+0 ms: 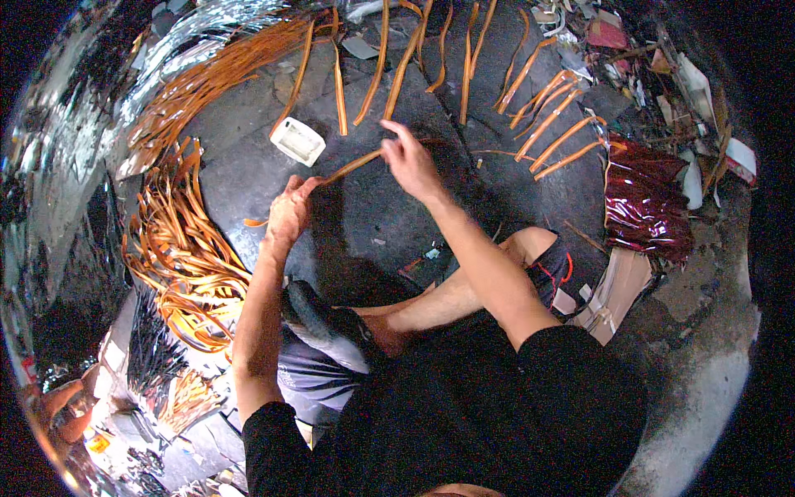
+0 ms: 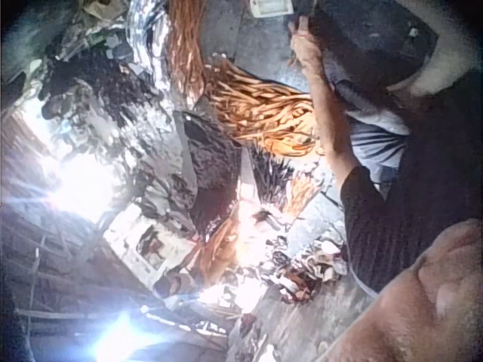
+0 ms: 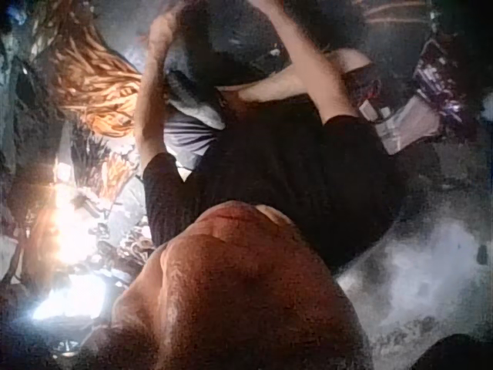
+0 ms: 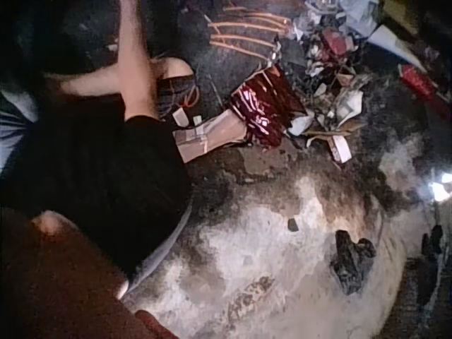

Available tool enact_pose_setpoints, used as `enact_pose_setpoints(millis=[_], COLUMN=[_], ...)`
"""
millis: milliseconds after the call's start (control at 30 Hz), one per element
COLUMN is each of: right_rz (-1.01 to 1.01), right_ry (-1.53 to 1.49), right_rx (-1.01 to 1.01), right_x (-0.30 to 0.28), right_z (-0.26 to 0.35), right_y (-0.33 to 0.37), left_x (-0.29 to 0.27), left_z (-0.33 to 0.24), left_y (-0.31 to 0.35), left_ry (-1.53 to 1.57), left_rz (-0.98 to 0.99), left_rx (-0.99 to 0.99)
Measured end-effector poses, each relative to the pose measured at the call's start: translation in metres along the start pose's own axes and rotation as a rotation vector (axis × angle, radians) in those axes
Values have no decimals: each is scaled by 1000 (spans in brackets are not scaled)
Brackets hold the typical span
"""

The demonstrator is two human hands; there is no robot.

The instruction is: The person sits on the floor and repeatedly strips the orange insulation from copper wires using a white handheld tool. They pull the insulation off by hand and place the stripped wires into a pile.

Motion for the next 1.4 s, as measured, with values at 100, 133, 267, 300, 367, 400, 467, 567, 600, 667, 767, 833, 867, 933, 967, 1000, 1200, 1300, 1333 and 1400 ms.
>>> enact_pose_setpoints(millis=[100,133,267,300,367,400,467,567,600,667,767,833,867,933,967,1000,1200,1300,1333,1400], right_rz=[50,69,148,155,182,199,247,338,371,465,509,554,589,708,732,764,809,954,983,865], right_ry=[-442,-441,-448,-429,-337,-291,-149,10,58,147,263,386,439,448,465,477,472,453,412,235], right_rx=[498,503,564,575,642,675,676,613,577,515,208,146,101,125,149,162,-9,-90,-142,-246], right_x=[-5,-4,3,5,8,10,24,56,72,107,160,189,208,244,248,256,323,352,348,300], right_z=[-42,-44,-53,-54,-62,-65,-66,-57,-57,-52,-49,-59,-57,-39,-34,-25,-15,-13,0,11], right_y=[49,56,65,66,71,74,73,74,74,74,73,78,81,94,94,96,97,99,104,103], left_x=[-4,-5,-8,-7,-3,-3,-7,-9,3,32,39,28,31,44,37,39,35,0,12,-2], left_z=[-1,-1,-4,-3,3,4,5,33,51,97,135,143,159,196,191,196,209,176,176,148], left_y=[6,8,9,9,8,7,3,8,13,30,47,58,71,100,98,105,96,78,75,69], left_ry=[-45,-57,-59,-66,-80,-16,114,328,473,765,742,612,733,982,719,916,1532,586,642,692], left_rz=[25,32,35,5,-55,-70,-96,-4,87,256,319,316,311,280,323,319,111,52,-9,4], left_rx=[-11,-18,-9,4,26,67,147,20,-49,-201,-266,-281,-328,-418,-407,-467,-450,-272,-174,-180])
Point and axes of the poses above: each hand's wrist, its own y-axis away from the middle knuckle, its own x-axis out of the palm, z = x × y, the point moved 10 cm from there along -y, towards the middle knuckle, and after that the axes turned 15 degrees about -y, right-handed, at the moved point
